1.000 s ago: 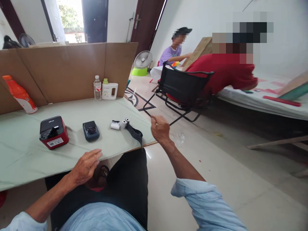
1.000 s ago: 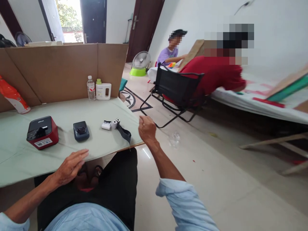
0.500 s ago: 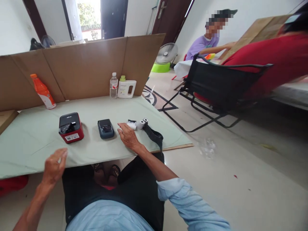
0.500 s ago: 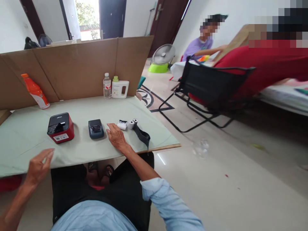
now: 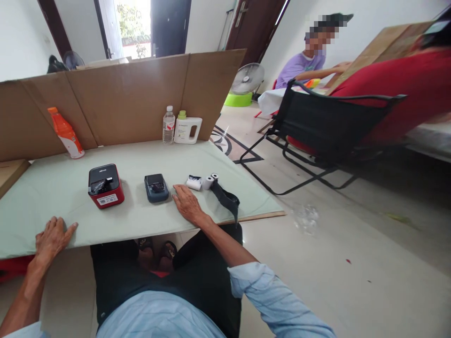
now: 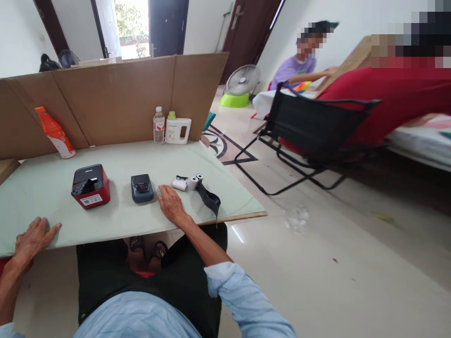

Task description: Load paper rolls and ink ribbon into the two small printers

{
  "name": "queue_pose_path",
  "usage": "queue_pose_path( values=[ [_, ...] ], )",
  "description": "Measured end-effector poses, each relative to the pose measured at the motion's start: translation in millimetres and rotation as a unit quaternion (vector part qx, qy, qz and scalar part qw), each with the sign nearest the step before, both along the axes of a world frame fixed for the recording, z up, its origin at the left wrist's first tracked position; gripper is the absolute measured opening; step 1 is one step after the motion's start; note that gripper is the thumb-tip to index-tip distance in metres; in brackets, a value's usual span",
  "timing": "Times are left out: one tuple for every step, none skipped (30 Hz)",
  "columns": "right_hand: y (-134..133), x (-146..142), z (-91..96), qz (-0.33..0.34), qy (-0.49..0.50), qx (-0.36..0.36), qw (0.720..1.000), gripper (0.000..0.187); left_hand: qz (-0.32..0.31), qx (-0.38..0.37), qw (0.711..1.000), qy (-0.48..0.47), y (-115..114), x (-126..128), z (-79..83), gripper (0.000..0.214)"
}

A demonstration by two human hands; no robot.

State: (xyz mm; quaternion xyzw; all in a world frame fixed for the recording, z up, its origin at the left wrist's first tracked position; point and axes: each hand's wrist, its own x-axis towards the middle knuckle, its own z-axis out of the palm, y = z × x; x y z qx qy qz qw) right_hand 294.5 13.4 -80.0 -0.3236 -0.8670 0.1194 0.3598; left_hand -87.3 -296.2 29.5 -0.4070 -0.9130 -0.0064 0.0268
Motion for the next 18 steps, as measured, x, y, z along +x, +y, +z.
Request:
queue_pose_path(
  values=[
    [0.3,-0.3,-0.3,0.000,0.000,0.002,1.000,0.038,0.008,0.002,1.000,-0.015,6.7,3.7,6.1,0.068],
    [0.4,-0.6,-0.6,-0.001,0.001,0.003,1.000,0.038,0.011,0.017,1.000,-0.023,15.0,9.2,12.2,0.072],
    [0.4,-0.9,-0.9,-0.002,0.002,0.005,1.000,0.038,0.005,0.058,0.998,-0.015,24.7,16.6,18.2,0.079],
    [0.3,-1.0,-1.2,-0.002,0.002,0.007,1.000,0.038,-0.011,0.107,0.994,-0.001,35.3,25.4,24.1,0.086],
    [0.2,-1.2,-1.4,-0.003,0.001,0.008,1.000,0.038,-0.035,0.149,0.988,0.009,46.5,35.3,30.1,0.094],
    [-0.1,-1.2,-1.6,-0.002,0.000,0.010,1.000,0.038,-0.060,0.183,0.981,0.020,58.1,45.8,36.3,0.098],
    [-0.4,-1.2,-1.7,-0.003,-0.002,0.010,1.000,0.038,-0.081,0.205,0.975,0.024,69.8,56.2,42.8,0.101],
    [-0.8,-1.1,-1.7,-0.005,-0.004,0.010,1.000,0.038,-0.093,0.218,0.971,0.025,81.5,66.1,49.7,0.102],
    [-1.1,-1.1,-1.7,-0.007,-0.006,0.010,1.000,0.038,-0.099,0.219,0.970,0.021,92.9,75.0,56.9,0.102],
    [-1.4,-1.0,-1.7,-0.008,-0.009,0.010,1.000,0.038,-0.102,0.214,0.971,0.015,104.1,82.7,64.1,0.102],
    [-1.7,-0.9,-1.7,-0.009,-0.011,0.009,1.000,0.038,-0.103,0.202,0.974,0.005,114.8,89.1,71.1,0.103],
    [-1.9,-0.9,-1.6,-0.010,-0.012,0.009,1.000,0.038,-0.101,0.185,0.978,-0.007,125.0,94.0,77.8,0.104],
    [-2.1,-0.9,-1.5,-0.010,-0.012,0.009,1.000,0.039,-0.097,0.167,0.981,-0.018,134.6,97.5,83.8,0.104],
    [-2.2,-0.9,-1.5,-0.010,-0.012,0.010,1.000,0.039,-0.090,0.150,0.984,-0.029,143.4,99.8,89.1,0.104],
    [-2.3,-1.0,-1.4,-0.009,-0.012,0.010,1.000,0.039,-0.079,0.133,0.987,-0.040,151.5,100.9,93.4,0.103],
    [-2.3,-1.1,-1.3,-0.008,-0.011,0.009,1.000,0.039,-0.068,0.117,0.990,-0.049,158.6,101.1,96.9,0.101],
    [-2.3,-1.1,-1.1,-0.008,-0.011,0.009,1.000,0.038,-0.058,0.103,0.991,-0.058,164.9,100.5,99.4,0.099],
    [-2.2,-1.2,-1.0,-0.007,-0.012,0.008,1.000,0.038,-0.048,0.089,0.993,-0.066,170.4,99.5,101.1,0.097]
  ],
)
